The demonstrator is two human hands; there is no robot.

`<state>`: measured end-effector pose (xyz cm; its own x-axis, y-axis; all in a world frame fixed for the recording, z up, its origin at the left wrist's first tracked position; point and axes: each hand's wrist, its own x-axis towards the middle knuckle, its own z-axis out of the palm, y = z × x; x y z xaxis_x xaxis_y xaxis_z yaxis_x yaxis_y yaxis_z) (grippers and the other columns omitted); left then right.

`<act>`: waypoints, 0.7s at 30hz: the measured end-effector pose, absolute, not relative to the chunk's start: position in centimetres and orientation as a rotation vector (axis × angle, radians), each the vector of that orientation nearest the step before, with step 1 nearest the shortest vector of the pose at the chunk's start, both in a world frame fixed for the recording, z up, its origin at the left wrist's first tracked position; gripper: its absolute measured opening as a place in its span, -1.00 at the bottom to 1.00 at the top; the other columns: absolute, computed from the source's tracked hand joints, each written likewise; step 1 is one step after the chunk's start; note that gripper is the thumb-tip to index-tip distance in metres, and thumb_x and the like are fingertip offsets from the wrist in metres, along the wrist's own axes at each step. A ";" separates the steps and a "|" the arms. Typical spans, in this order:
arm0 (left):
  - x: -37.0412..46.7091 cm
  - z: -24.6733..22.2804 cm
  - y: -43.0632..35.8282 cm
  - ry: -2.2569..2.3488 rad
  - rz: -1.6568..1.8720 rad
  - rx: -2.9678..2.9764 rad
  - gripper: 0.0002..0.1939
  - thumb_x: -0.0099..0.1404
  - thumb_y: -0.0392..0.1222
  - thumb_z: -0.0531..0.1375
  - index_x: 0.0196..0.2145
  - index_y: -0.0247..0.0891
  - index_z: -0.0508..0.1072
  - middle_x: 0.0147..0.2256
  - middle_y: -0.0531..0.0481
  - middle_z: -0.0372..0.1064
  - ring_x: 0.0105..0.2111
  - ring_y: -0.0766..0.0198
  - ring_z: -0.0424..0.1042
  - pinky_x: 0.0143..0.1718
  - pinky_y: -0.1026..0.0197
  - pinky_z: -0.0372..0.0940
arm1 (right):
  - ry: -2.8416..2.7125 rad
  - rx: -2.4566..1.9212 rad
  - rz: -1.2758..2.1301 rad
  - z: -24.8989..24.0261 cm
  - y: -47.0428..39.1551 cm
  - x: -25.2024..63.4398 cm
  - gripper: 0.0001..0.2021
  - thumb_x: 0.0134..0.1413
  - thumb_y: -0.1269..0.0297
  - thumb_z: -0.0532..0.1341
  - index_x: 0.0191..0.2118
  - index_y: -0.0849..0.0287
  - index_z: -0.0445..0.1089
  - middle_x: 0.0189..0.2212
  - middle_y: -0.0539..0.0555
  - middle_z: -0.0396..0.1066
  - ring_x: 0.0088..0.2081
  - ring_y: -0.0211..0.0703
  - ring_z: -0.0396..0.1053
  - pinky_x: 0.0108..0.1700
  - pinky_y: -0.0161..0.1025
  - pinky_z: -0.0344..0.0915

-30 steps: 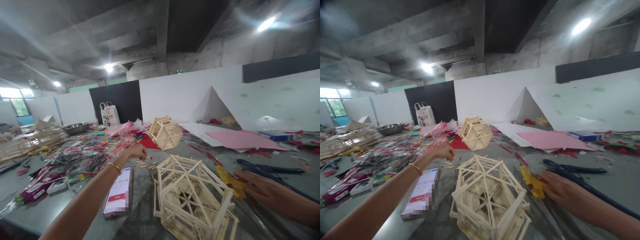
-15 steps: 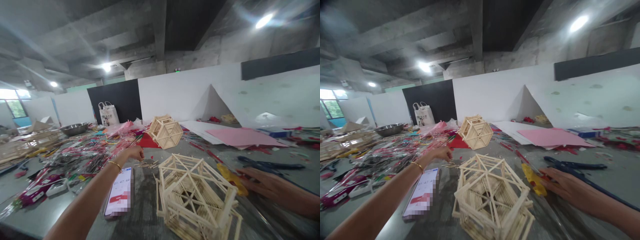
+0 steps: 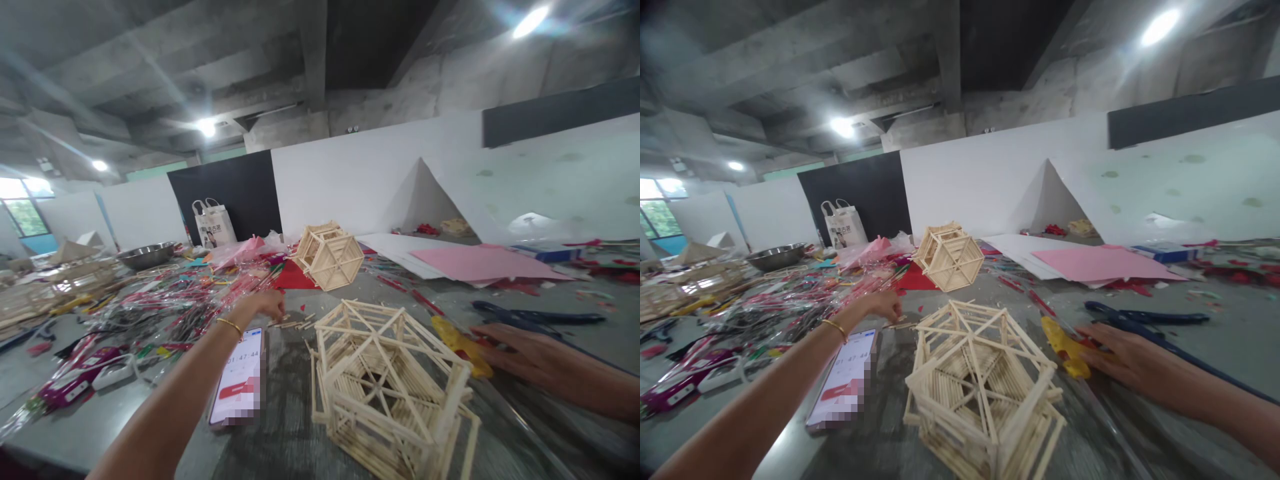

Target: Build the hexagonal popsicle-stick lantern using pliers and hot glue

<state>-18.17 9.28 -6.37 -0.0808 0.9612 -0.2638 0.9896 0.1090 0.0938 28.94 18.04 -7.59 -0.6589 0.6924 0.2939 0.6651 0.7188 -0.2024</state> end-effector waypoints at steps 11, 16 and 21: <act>-16.8 -5.2 8.1 2.184 -0.094 2.098 -0.94 -0.14 -0.34 0.08 -0.62 -0.30 0.35 -0.61 0.11 0.24 -0.55 0.38 0.16 -0.55 0.33 0.00 | -2.655 -1.064 0.174 -8.2 18.8 29.5 -0.45 -0.03 -0.11 -0.07 -0.18 0.16 0.46 -0.07 0.23 0.38 -0.02 0.12 0.32 0.05 -0.01 0.22; -16.2 -4.5 8.0 2.064 -0.084 2.146 -0.93 -0.10 -0.30 0.08 -0.67 -0.29 0.29 -0.67 0.16 0.11 -0.60 0.41 0.08 -0.56 0.32 -0.03 | -2.664 -1.097 0.150 -9.1 19.6 29.9 -0.41 -0.01 -0.13 -0.09 -0.15 0.19 0.45 -0.03 0.24 0.35 0.02 0.14 0.27 0.09 -0.01 0.17; -15.0 -5.4 8.8 2.047 -0.146 2.123 -0.89 -0.16 -0.34 0.13 -0.73 -0.29 0.24 -0.73 0.18 0.00 -0.64 0.42 0.02 -0.59 0.30 -0.05 | -2.687 -1.095 0.174 -9.3 20.1 30.1 -0.40 0.00 -0.13 -0.04 0.00 0.19 0.35 -0.01 0.19 0.34 0.01 0.05 0.30 0.05 -0.11 0.24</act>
<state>-15.02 8.80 -5.41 0.0426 0.9788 -0.2004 0.9973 -0.0296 0.0671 30.12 20.09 -9.27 -0.6926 0.7008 0.1710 0.6729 0.7131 -0.1966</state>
